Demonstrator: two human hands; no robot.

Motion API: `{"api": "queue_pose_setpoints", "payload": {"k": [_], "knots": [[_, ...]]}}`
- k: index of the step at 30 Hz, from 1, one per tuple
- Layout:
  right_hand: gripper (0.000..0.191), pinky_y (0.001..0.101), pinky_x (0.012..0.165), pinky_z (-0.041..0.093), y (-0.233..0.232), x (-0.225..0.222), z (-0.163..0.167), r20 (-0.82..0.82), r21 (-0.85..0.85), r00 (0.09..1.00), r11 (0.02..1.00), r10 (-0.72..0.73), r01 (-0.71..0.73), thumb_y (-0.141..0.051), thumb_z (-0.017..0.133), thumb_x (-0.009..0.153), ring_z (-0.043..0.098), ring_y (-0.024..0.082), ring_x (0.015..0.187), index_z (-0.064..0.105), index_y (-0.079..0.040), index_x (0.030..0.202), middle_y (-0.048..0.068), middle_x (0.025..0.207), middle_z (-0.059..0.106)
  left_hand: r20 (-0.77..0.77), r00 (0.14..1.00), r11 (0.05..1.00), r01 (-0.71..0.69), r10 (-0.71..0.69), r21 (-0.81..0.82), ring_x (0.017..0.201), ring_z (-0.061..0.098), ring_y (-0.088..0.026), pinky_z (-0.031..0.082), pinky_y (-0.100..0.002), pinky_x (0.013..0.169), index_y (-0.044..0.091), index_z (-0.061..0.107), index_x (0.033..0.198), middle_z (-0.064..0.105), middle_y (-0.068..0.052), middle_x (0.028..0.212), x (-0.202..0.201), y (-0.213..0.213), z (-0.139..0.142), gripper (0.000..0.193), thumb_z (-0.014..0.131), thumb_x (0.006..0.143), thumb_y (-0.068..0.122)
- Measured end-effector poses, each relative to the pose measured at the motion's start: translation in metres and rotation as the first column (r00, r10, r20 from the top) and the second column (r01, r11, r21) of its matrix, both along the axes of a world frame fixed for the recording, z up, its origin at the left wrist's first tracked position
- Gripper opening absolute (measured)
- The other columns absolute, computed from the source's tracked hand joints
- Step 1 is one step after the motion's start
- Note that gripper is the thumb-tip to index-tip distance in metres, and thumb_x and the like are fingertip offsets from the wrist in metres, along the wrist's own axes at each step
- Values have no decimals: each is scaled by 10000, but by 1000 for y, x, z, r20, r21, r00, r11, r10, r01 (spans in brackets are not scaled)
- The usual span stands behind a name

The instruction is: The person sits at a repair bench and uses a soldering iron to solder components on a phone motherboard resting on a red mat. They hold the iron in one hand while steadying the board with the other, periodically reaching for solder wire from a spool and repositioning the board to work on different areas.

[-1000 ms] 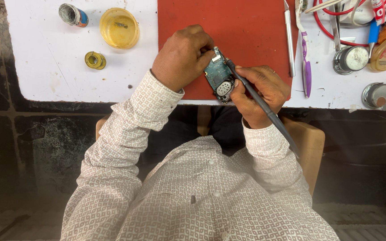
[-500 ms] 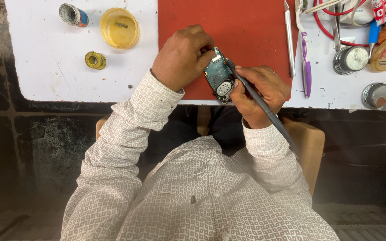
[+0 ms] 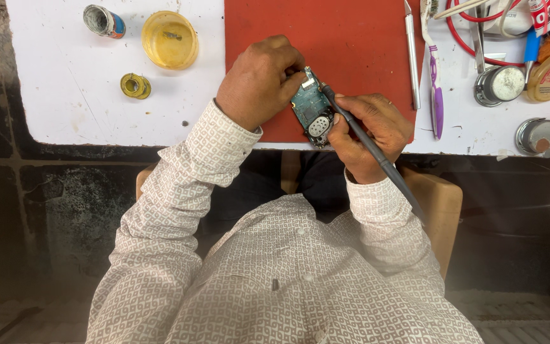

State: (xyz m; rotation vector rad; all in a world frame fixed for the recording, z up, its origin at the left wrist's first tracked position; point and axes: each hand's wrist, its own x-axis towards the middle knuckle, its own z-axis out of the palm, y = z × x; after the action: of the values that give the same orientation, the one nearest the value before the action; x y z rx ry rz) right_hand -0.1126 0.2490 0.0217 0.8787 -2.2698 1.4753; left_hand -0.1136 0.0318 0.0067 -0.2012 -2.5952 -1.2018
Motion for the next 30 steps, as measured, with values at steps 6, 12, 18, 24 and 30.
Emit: {"api": "queue_pose_setpoints", "payload": {"k": [6,12,18,24,30], "knots": [[242,272,678,591,0,0,0,-2,-5,1000,1000,-6,6,35,734,838,733,221,828,743,12,1079,138,941,744,-5,1000,1000,0,0,-16,685,707,-215,586,-320,621,-15,742,896,692,-116,863,0,0,-1,111,796,862,76],[254,271,685,591,0,0,-1,-9,-7,1000,1000,-2,2,53,729,834,733,222,840,740,16,1085,138,961,745,-13,1000,1000,5,-5,-15,693,708,-216,587,-319,626,-18,741,902,690,-117,866,0,-1,-1,112,797,859,69],[263,246,637,554,2,2,-3,67,-49,997,998,-27,30,80,715,829,704,171,746,740,24,1084,134,940,740,-10,1000,1000,2,-2,-11,694,703,-218,585,-323,627,-17,736,898,684,-112,858,0,0,-1,117,799,859,73],[272,218,609,556,2,1,-3,73,-54,997,998,-18,22,97,712,841,706,163,769,735,26,1102,137,955,734,-12,1000,1000,1,-1,-19,691,700,-224,579,-329,622,-17,737,892,681,-116,854,0,0,0,120,802,857,78],[263,223,616,555,0,-1,-1,43,-21,999,1000,-21,22,96,719,838,709,170,782,740,25,1091,137,956,739,-11,1000,1000,2,-2,-14,696,702,-223,581,-326,626,-17,740,896,682,-116,852,0,0,-1,115,797,862,78]]}}
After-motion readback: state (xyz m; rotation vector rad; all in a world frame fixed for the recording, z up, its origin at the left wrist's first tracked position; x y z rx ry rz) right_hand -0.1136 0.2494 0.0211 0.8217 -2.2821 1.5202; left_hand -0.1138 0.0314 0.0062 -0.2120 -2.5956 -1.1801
